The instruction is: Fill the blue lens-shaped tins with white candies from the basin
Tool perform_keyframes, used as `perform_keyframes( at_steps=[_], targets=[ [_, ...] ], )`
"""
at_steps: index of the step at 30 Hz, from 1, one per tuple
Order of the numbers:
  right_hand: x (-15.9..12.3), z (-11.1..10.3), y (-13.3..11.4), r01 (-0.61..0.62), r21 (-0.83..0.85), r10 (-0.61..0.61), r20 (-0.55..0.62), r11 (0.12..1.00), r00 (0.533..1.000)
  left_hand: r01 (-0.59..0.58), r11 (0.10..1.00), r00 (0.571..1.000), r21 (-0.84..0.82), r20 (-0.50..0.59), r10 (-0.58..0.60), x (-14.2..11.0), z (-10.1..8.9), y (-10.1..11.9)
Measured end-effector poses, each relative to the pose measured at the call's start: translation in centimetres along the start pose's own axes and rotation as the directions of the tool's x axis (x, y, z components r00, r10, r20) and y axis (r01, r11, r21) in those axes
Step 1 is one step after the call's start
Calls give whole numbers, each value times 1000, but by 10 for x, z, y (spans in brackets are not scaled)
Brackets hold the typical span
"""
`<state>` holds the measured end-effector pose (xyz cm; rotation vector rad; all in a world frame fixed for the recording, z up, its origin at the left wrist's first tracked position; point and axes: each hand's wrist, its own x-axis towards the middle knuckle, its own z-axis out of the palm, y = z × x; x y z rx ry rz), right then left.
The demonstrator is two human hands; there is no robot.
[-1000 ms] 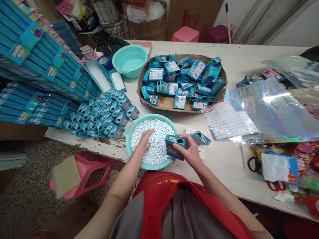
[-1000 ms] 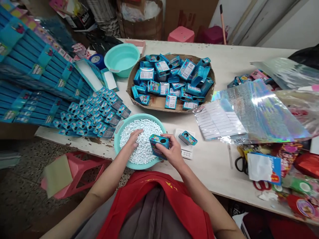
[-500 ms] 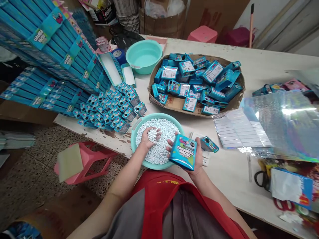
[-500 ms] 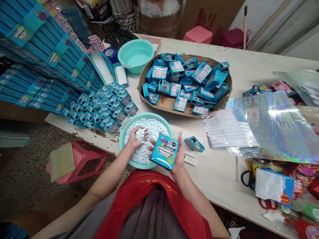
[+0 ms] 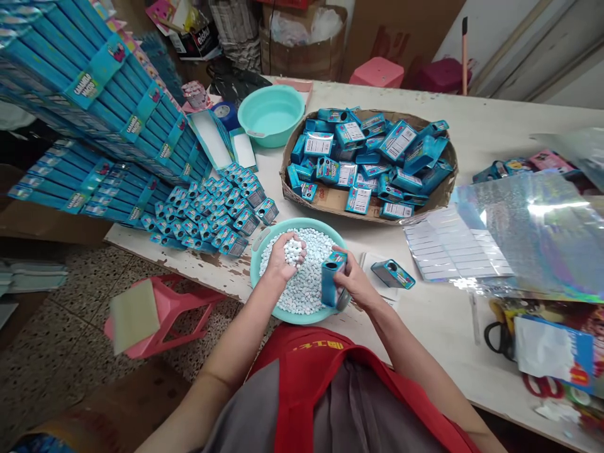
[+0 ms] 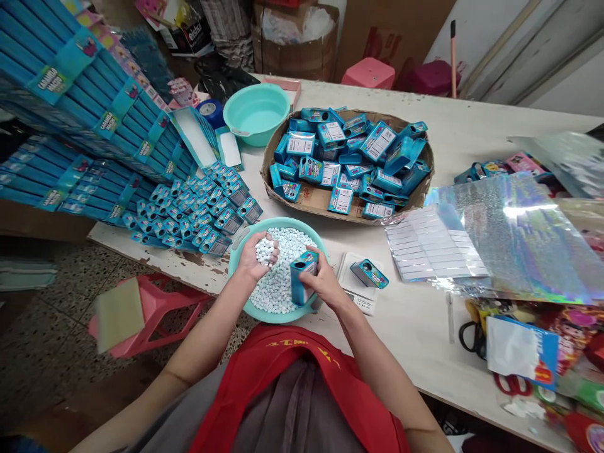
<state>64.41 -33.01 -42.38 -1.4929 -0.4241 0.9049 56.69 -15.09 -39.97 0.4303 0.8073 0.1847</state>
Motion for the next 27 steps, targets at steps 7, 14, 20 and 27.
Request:
perform_keyframes(
  at_steps=[7,14,20,27],
  targets=[
    [3,27,-9,204,-423,-265,-89,883,960,-309,951,950,30,50,308,-16,30,-5],
    [3,31,-5,289,-556,-401,-89,780,912,-489,863,869,126,-20,495,-8,30,-18],
    [5,33,-11,343,-649,-453,-2,679,891,-531,824,833,200,-53,550,-5,34,-17],
    [10,29,-10,296,-637,-390,-9,712,921,-487,844,862,224,-35,506,2,35,-16]
  ],
)
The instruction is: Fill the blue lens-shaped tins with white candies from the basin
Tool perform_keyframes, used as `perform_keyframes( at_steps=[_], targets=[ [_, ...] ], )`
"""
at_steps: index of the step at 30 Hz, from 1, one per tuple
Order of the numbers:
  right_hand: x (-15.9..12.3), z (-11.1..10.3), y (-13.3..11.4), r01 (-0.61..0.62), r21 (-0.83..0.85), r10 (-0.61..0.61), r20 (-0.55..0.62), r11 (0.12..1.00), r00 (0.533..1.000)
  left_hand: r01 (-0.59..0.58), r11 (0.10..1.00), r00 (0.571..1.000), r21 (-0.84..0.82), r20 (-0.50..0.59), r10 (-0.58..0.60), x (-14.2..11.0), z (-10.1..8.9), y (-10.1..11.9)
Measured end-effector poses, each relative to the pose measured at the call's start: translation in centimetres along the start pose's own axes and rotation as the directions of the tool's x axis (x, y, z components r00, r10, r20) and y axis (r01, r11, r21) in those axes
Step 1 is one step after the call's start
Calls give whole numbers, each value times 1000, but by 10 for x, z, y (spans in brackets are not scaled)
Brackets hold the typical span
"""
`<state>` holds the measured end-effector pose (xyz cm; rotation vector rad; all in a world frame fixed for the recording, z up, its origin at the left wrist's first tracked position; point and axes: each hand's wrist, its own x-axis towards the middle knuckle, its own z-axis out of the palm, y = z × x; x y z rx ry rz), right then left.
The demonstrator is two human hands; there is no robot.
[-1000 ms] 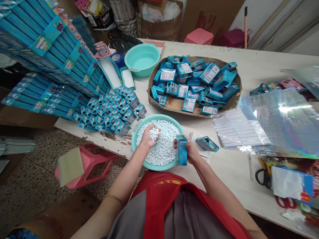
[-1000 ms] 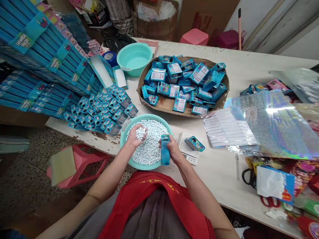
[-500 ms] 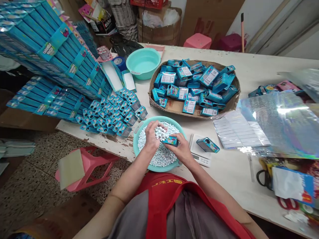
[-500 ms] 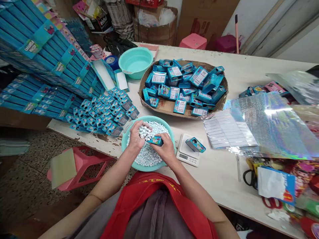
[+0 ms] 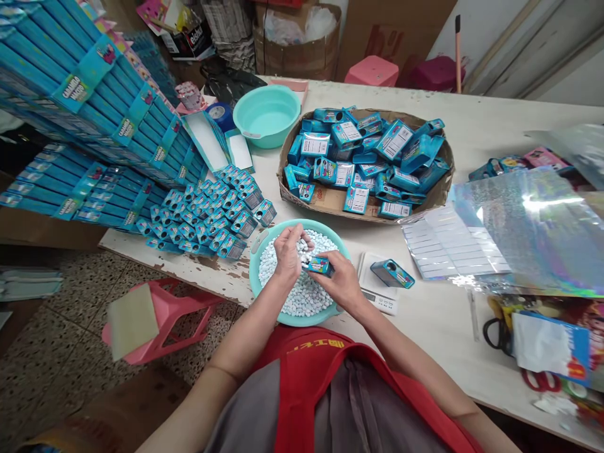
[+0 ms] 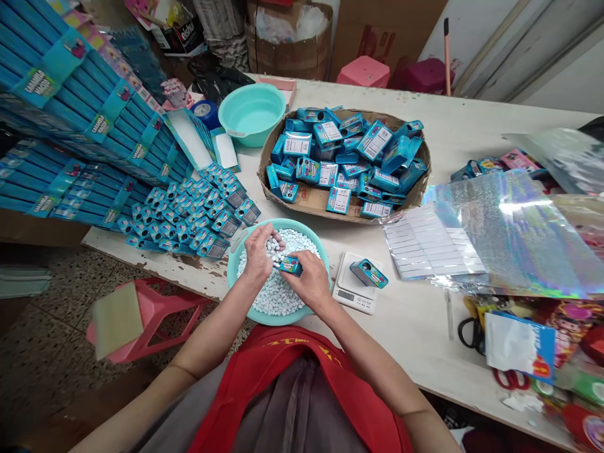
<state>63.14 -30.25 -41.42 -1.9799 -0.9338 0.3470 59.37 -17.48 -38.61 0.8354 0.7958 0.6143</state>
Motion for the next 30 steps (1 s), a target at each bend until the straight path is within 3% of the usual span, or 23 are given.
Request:
perform_keyframes(
  at_steps=[13,23,30],
  targets=[
    [3,-3,-1,-55,29,55,2,998,999,44,997,992,66,111,-52,2,-1,4],
    [2,-11,-7,0,12,0,-12,1000,1000,-57,993,994,105,98,46,-7,4,5],
    [1,-11,-5,-6,17,6,-15,1000,1000,-34,996,987,81,157,21,-12,7,2]
  ],
)
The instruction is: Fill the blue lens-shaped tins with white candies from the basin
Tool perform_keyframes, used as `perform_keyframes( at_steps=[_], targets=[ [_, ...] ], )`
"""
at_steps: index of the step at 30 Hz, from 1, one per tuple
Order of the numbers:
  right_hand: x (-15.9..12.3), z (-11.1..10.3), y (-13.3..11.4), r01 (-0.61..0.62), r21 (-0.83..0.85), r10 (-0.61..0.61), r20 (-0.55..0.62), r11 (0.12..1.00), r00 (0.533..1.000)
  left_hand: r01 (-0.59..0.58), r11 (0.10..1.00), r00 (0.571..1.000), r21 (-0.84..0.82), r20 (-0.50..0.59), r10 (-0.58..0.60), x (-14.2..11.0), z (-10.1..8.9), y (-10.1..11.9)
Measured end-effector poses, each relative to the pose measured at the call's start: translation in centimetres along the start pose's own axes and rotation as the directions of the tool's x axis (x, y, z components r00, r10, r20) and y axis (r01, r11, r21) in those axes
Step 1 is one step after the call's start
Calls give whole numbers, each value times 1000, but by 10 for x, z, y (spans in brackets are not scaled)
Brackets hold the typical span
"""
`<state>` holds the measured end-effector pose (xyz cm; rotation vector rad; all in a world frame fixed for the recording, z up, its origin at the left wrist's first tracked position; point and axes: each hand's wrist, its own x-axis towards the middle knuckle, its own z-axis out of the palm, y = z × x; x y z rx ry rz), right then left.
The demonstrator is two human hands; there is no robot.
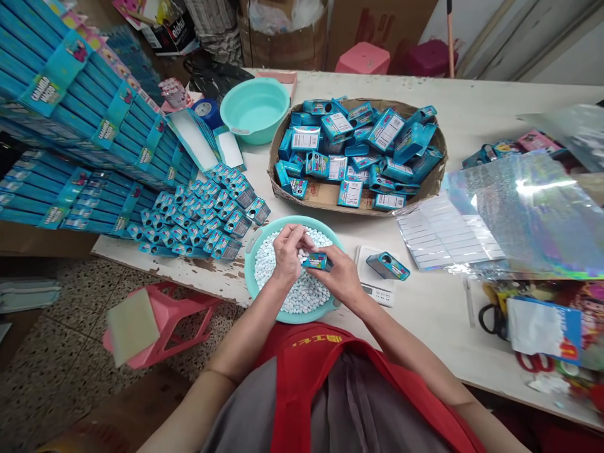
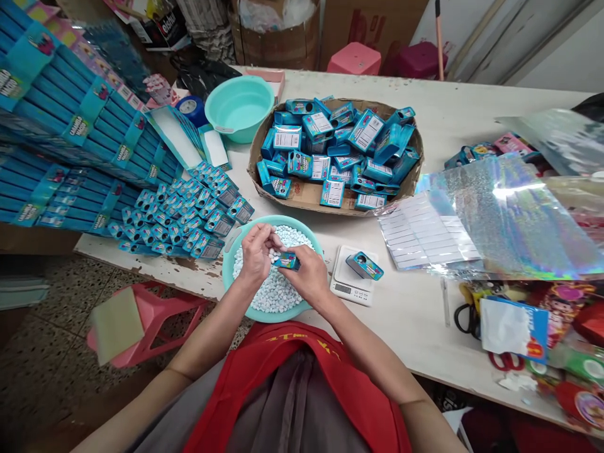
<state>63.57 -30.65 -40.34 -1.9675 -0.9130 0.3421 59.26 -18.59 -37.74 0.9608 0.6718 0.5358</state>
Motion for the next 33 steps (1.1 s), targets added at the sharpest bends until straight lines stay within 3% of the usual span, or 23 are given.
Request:
perform_keyframes(
  at_steps=[8,11,13,15,18,21,24,26,30,31,33],
  targets=[
    [-3,-3,1,-12,112,17,-43,994,999,-43,999,996,-19,73,44,1,-3,11],
    [-7,-11,-4,20,145,-9,-79,989,997,-145,988,988,52,-44,147,19,-21,3],
    [-10,-15,-3,13,155,2,-92,988,996,-164,952,977,257,-91,193,35,-40,-14],
    [-11,-19,0,-43,173,58,-83,984,995,-128,823,984,553,-33,175,47,-56,-39],
    [-12,-25,7,-131,227,152,-77,965,985,-151,509,988,848,132,75,50,-68,-74],
    [-13,-30,12,-133,285,174,-123,949,977,-223,259,974,940,228,9,40,-66,-92],
    [-14,-32,13,-143,306,195,-147,941,970,-207,120,973,971,217,-75,29,-61,-93],
    [-14,-30,13,-144,302,194,-144,942,970,-162,164,982,973,176,-71,26,-62,-91],
    [-15,-29,14,-127,230,165,-156,965,974,42,624,998,780,-55,2,26,-69,-86],
    [-16,-29,15,-128,205,161,-156,970,974,76,699,995,711,-97,-11,26,-70,-83],
    [-18,-30,15,-127,155,149,-144,980,978,119,763,990,636,-134,-43,24,-69,-75]
  ],
)
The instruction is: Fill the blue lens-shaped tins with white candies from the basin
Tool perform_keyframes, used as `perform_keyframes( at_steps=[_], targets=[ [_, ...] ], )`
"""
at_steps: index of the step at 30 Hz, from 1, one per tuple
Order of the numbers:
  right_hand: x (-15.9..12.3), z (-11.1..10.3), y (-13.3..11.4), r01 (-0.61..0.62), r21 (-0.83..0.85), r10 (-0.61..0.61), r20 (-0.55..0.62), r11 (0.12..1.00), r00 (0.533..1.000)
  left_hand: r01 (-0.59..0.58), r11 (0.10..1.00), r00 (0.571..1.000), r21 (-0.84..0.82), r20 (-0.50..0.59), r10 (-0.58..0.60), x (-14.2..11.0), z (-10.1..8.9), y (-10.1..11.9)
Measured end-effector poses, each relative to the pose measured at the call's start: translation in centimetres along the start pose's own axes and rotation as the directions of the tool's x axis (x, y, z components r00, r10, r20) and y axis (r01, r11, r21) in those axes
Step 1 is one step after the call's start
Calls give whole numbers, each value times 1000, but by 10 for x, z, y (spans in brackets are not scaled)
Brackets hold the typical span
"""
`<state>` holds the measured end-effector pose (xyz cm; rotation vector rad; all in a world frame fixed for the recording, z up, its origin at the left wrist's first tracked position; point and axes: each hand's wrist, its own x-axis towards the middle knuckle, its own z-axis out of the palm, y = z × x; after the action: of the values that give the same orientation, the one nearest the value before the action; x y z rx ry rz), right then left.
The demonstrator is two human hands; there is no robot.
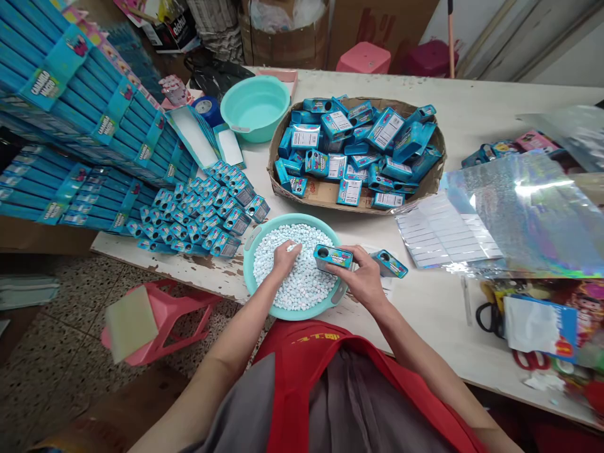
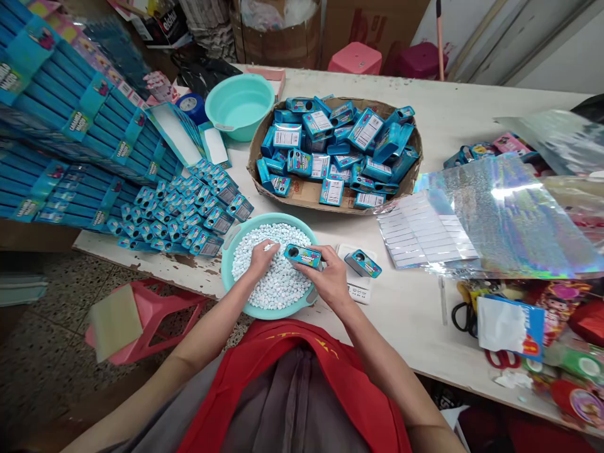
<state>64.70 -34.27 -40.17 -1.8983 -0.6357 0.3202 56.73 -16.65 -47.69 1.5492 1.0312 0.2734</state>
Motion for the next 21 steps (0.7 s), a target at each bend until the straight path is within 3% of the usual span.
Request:
perform_keyframes(
  at_steps=[3,6,8,14,21],
  targets=[
    [-3,4,-1,48,-74,-43,72,996,997,74,962,996,-264,58,-61,-14,-7,24],
    [-5,16,-5,95,-147,-72,155,985,985,91,800,992,-593,121,-23,-32,-11,55],
    [-6,25,-11,103,-186,-65,199,977,978,42,731,996,-682,91,27,-41,-12,73],
    [-3,31,-26,174,-199,-136,191,964,972,-99,680,995,-726,-55,85,-48,-12,95],
    [1,29,-21,180,-196,-140,200,964,970,-112,700,993,-705,-96,62,-45,-8,95]
  ],
)
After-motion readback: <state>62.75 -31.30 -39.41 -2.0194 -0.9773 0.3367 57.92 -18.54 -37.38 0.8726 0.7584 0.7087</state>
